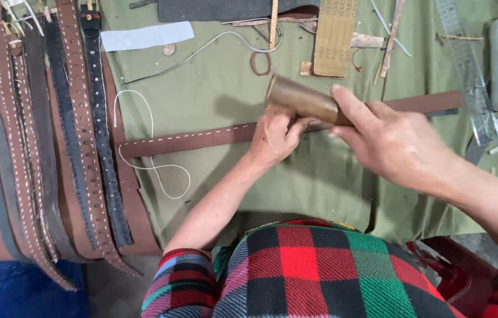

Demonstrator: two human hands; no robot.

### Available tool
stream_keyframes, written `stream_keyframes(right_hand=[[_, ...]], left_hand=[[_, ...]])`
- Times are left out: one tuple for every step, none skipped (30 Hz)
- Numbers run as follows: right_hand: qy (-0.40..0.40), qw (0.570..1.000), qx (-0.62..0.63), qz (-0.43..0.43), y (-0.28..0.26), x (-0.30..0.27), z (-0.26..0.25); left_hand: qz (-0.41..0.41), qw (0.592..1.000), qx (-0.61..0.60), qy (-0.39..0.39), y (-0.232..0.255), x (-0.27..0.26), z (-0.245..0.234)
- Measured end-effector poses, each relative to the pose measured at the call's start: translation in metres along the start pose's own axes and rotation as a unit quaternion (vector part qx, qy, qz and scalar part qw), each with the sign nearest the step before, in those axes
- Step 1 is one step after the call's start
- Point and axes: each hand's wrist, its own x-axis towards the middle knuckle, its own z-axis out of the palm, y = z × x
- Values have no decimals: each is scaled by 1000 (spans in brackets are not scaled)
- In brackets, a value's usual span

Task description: Using a hand punch and a wooden mallet to create a series of holes in a leather belt.

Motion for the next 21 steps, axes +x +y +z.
stream_keyframes(right_hand=[[50, 998, 29, -37, 0, -5, -13], [96, 991, 62, -74, 0, -11, -24], [95, 991, 62, -74, 0, -19, -38], [145, 981, 119, -56, -2, -29, -49], [195, 965, 175, -36, -5, -39, -61], [196, 964, 174, -35, -13, -46, -58], [235, 944, 220, 76, -21, -53, -54], [266, 908, 265, 184, -30, -59, -51], [265, 909, 266, 182, -36, -30, -52], [13, 957, 184, 223, -42, 0, -53], [-236, 933, 88, 259, -49, 28, -53], [-236, 932, 91, 260, -35, 14, -31], [-75, 984, 115, 117, -20, 0, -10], [97, 987, 125, -28, 0, -11, 8], [98, 987, 121, -28, 6, -9, 3], [134, 976, 169, -21, 7, -14, 2], [171, 961, 216, -13, 7, -20, 2], [173, 961, 215, -11, 11, -20, 9], [164, 961, 216, 49, 14, -20, 15], [152, 958, 220, 107, 17, -21, 23], [151, 957, 221, 107, 26, -17, 40]], left_hand=[[14, 1000, -17, 13, -1, -1, 1], [23, 999, -34, 25, -1, -5, 3], [22, 999, -35, 26, 8, 2, -2], [-18, 999, -27, -19, 17, 6, -8], [-57, 996, -20, -64, 26, 10, -14], [-56, 996, -20, -64, 27, 10, -15], [-50, 997, -26, -58, 27, 10, -17], [-48, 997, -32, -51, 27, 9, -19], [-49, 997, -31, -49, 12, 3, -10], [-29, 999, -9, -23, -3, -3, -1], [-9, 1000, 13, 2, -18, -9, 8], [-10, 1000, 14, -2, -13, -9, 2], [-15, 1000, 15, -17, -7, -9, -5], [-17, 999, 15, -28, -1, 0, -8], [-13, 999, 13, -27, -2, 9, -8], [1, 999, -16, -30, -1, 6, -9], [16, 998, -45, -32, 1, 2, -10], [19, 998, -45, -33, 2, 3, -15], [-13, 996, -61, -71, 4, 5, -20], [-49, 990, -75, -107, 7, 3, -25], [-51, 990, -74, -108, 13, 4, -30]])
